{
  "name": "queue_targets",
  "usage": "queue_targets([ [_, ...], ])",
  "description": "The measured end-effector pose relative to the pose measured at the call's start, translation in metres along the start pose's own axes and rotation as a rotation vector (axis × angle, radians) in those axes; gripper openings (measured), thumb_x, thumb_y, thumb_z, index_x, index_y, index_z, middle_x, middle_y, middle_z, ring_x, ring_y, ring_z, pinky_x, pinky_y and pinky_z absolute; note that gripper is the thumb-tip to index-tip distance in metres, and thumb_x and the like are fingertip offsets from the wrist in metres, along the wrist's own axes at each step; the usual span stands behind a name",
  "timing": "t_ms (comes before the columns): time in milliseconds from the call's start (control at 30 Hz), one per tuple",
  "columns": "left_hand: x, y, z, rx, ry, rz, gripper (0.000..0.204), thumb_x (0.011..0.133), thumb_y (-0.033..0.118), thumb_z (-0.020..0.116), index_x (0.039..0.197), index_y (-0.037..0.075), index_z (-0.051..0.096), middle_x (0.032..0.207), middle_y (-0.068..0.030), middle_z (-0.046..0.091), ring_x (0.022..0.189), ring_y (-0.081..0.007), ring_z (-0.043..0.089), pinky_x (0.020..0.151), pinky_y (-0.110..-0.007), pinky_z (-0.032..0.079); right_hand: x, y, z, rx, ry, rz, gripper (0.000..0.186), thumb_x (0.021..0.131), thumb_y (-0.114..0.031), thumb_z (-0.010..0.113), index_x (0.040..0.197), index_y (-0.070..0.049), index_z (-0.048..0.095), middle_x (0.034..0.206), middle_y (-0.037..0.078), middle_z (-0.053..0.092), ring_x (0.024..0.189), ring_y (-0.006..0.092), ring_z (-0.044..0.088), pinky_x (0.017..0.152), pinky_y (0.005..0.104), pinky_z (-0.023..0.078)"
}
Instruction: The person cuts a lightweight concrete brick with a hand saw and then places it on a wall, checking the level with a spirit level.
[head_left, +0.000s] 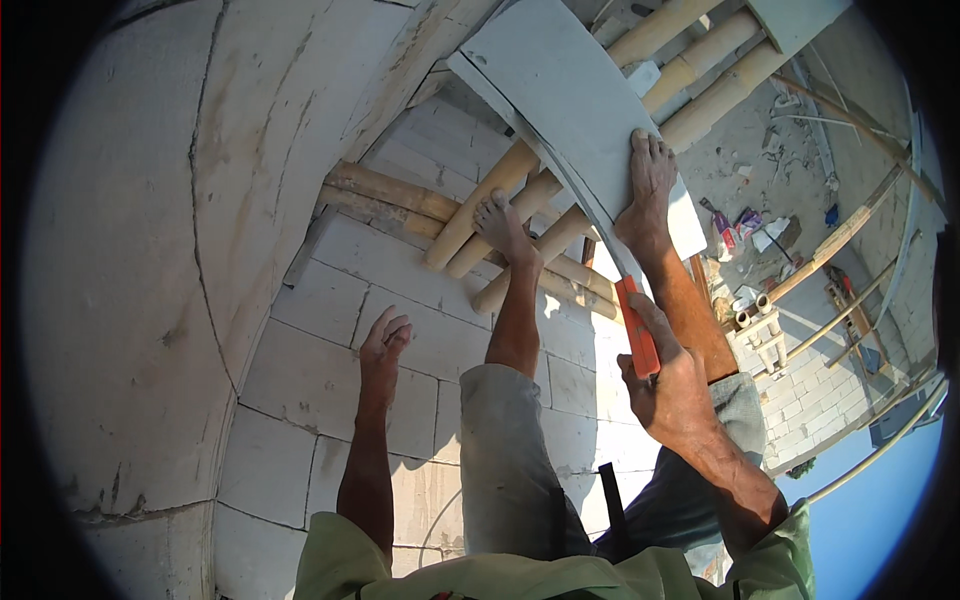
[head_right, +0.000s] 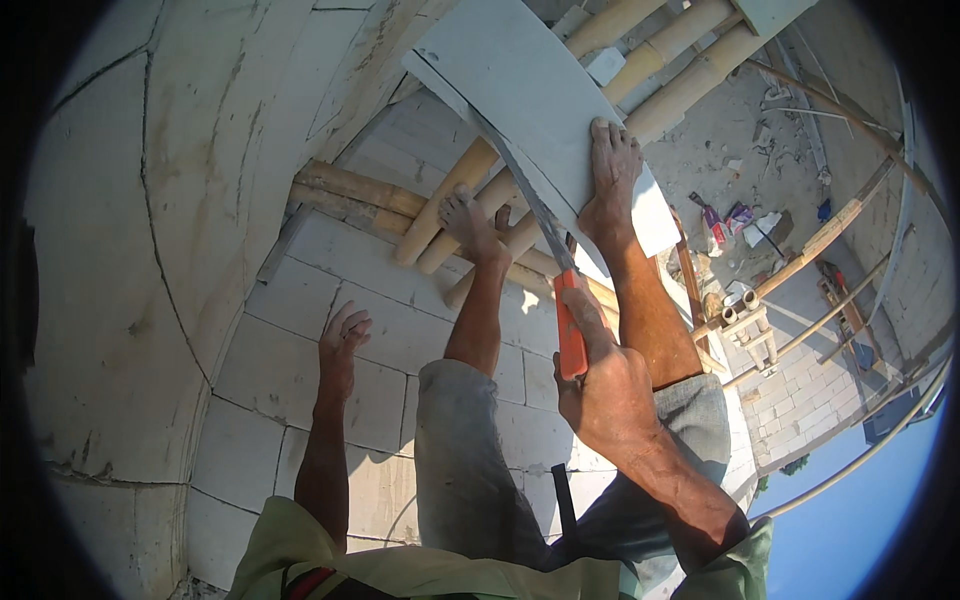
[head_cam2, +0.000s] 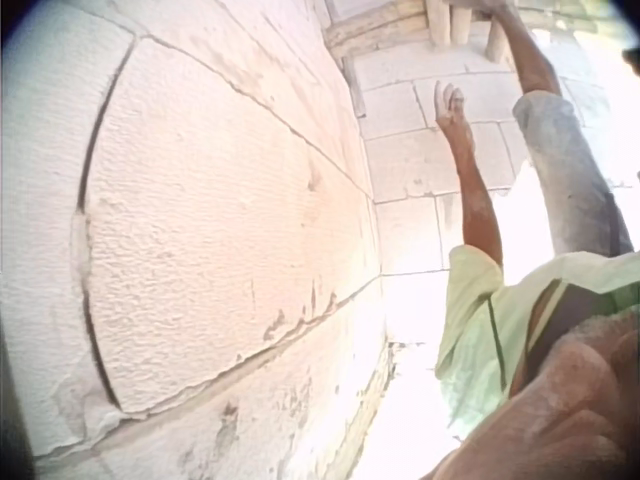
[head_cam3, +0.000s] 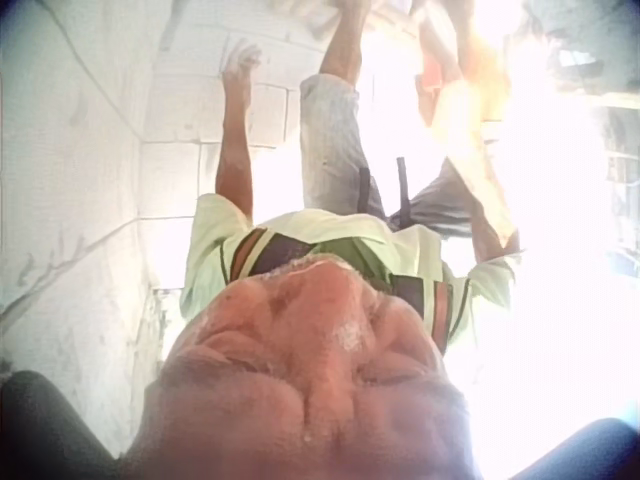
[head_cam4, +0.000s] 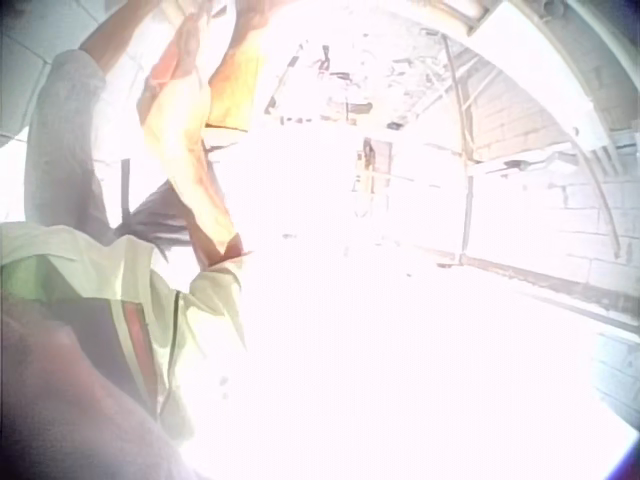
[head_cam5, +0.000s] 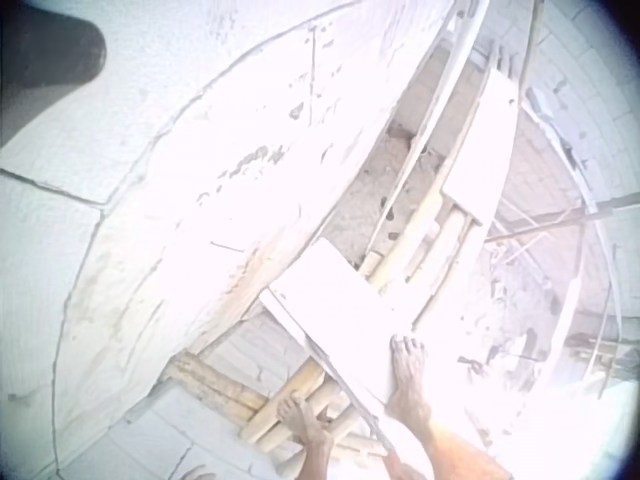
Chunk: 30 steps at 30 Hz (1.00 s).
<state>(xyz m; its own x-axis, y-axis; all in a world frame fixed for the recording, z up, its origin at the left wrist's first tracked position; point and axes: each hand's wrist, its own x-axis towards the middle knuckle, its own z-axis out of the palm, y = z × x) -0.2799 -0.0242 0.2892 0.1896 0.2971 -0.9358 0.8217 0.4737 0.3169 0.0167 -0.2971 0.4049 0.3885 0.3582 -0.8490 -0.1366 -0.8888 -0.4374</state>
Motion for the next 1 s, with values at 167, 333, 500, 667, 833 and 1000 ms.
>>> queue_targets([
  [167,0.007,-0.003,0.009,-0.030,-0.006,-0.031,0.055,0.095,0.009,0.059,0.144,-0.006,0.041,0.126,-0.0183,0.058,0.108,-0.0192,0.058,0.095,-0.032,0.047,0.014,-0.080,-0.033,0.031,-0.090,0.198,0.071,0.081,0.010,0.057,0.147,-0.003,0.033,0.100,0.025,0.067,0.083,0.0357,0.071,0.074,0.0429,0.056],
  [333,0.053,0.015,0.051,-0.045,-0.070,-0.012,0.069,0.093,0.028,0.065,0.147,-0.004,0.036,0.130,-0.0195,0.056,0.119,-0.0251,0.056,0.100,-0.039,0.045,0.153,0.012,0.036,-0.164,0.138,-0.017,0.073,0.080,0.002,0.058,0.148,0.001,0.031,0.114,0.026,0.057,0.099,0.0400,0.057,0.086,0.0477,0.044],
  [500,0.103,0.024,0.162,-0.203,-0.282,-0.120,0.088,0.088,0.037,0.072,0.151,-0.005,0.026,0.140,-0.0222,0.048,0.130,-0.0318,0.049,0.106,-0.045,0.042,0.177,0.098,0.055,-0.267,0.378,-0.169,0.077,0.078,-0.006,0.059,0.148,0.004,0.029,0.128,0.027,0.046,0.115,0.0443,0.043,0.098,0.0525,0.032],
  [667,0.127,0.011,0.267,-0.078,-0.314,-0.175,0.103,0.080,0.042,0.079,0.152,-0.005,0.021,0.147,-0.0225,0.040,0.136,-0.0326,0.043,0.108,-0.048,0.041,0.211,0.117,0.044,-0.404,0.549,-0.324,0.082,0.077,-0.015,0.060,0.148,0.008,0.026,0.143,0.028,0.036,0.131,0.0486,0.029,0.109,0.0573,0.020],
  [833,0.160,-0.015,0.322,0.030,-0.309,-0.127,0.105,0.078,0.050,0.079,0.152,0.002,0.022,0.144,-0.0192,0.042,0.135,-0.0308,0.043,0.109,-0.051,0.037,0.235,0.155,0.055,-0.415,0.627,-0.399,0.090,0.075,-0.022,0.063,0.149,0.011,0.025,0.154,0.029,0.027,0.143,0.0523,0.018,0.118,0.0617,0.010],
  [1000,0.187,-0.028,0.336,-0.246,-0.366,-0.201,0.100,0.077,0.055,0.078,0.148,0.003,0.030,0.142,-0.0150,0.048,0.134,-0.0292,0.045,0.106,-0.049,0.037,0.244,0.149,0.050,-0.462,0.608,-0.369,0.088,0.069,-0.016,0.064,0.145,0.010,0.027,0.146,0.028,0.033,0.137,0.0502,0.025,0.114,0.0584,0.016],
])
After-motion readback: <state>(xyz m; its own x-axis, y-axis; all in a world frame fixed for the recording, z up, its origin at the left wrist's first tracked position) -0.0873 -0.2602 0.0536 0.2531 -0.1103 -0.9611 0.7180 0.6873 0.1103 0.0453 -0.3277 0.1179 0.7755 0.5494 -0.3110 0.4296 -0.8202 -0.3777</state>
